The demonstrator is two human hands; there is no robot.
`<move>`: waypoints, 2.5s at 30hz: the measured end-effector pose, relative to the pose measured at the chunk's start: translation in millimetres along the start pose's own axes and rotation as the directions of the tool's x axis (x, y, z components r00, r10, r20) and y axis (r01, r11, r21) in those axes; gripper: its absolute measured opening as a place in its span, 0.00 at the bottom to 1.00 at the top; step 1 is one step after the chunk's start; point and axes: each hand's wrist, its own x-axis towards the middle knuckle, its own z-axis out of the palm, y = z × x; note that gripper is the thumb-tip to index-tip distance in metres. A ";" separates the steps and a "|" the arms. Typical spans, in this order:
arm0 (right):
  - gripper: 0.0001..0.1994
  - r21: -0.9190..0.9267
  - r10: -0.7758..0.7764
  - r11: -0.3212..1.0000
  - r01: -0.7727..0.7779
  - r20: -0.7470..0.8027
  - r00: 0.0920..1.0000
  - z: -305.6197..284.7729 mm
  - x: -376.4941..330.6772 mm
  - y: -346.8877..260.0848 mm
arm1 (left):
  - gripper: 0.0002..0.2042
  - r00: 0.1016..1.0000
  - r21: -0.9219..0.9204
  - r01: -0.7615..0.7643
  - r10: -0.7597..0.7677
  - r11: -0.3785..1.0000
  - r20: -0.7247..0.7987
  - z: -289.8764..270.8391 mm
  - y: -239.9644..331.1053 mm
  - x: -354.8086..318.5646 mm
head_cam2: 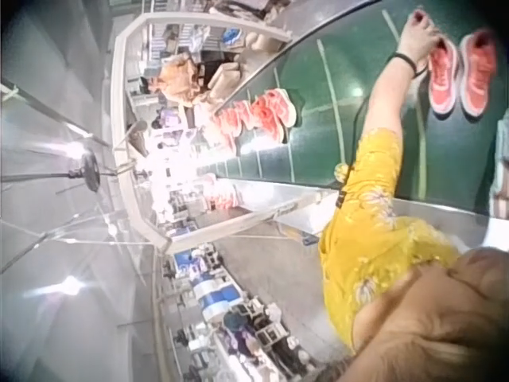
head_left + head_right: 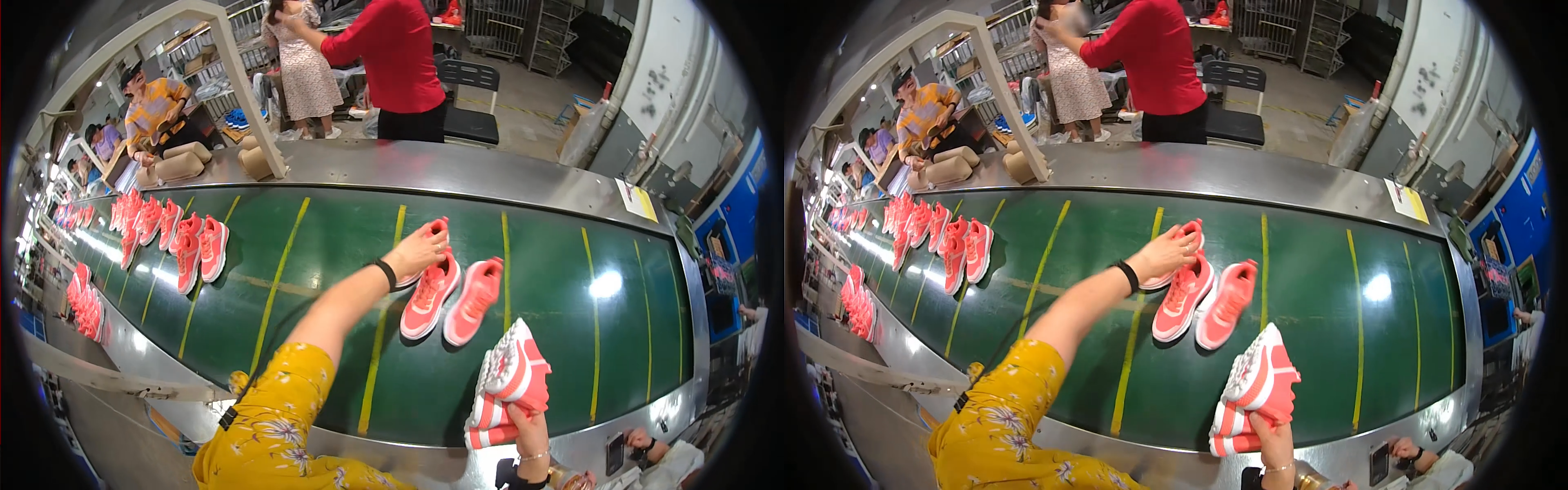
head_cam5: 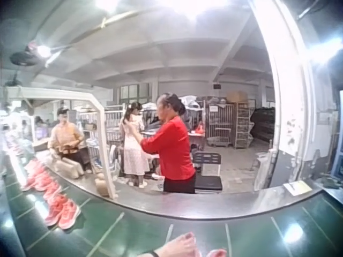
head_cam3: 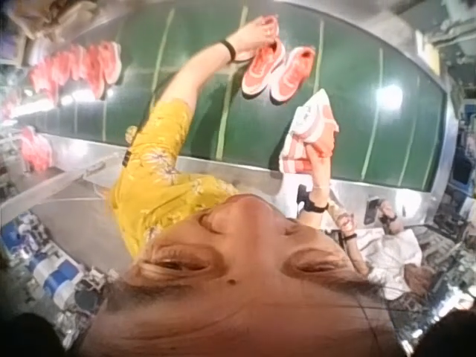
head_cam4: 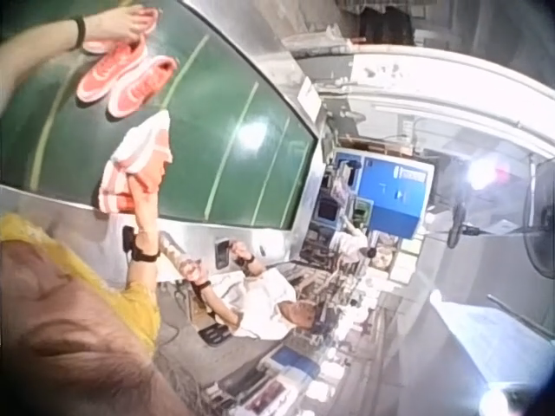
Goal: Inspecting manufactured running shoes along the assembly belt, cleaning off minor imperfections, and packing/sorting them.
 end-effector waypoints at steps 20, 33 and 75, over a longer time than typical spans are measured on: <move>0.19 0.492 0.372 0.599 -0.632 0.529 0.763 320.8 46.2 42.8 | 0.31 0.361 -0.959 0.217 -0.898 -0.183 0.253 -88.0 103.4 -344.9; 0.23 -0.326 -0.599 0.786 0.526 -0.190 0.778 323.2 207.5 141.1 | 0.40 0.241 -0.595 0.804 -0.911 -0.007 0.336 134.7 36.0 -298.6; 0.14 -0.822 -0.437 0.262 0.505 0.366 0.822 166.9 271.9 120.1 | 0.29 0.372 -0.684 0.665 -0.927 0.301 -0.047 110.5 67.4 -120.9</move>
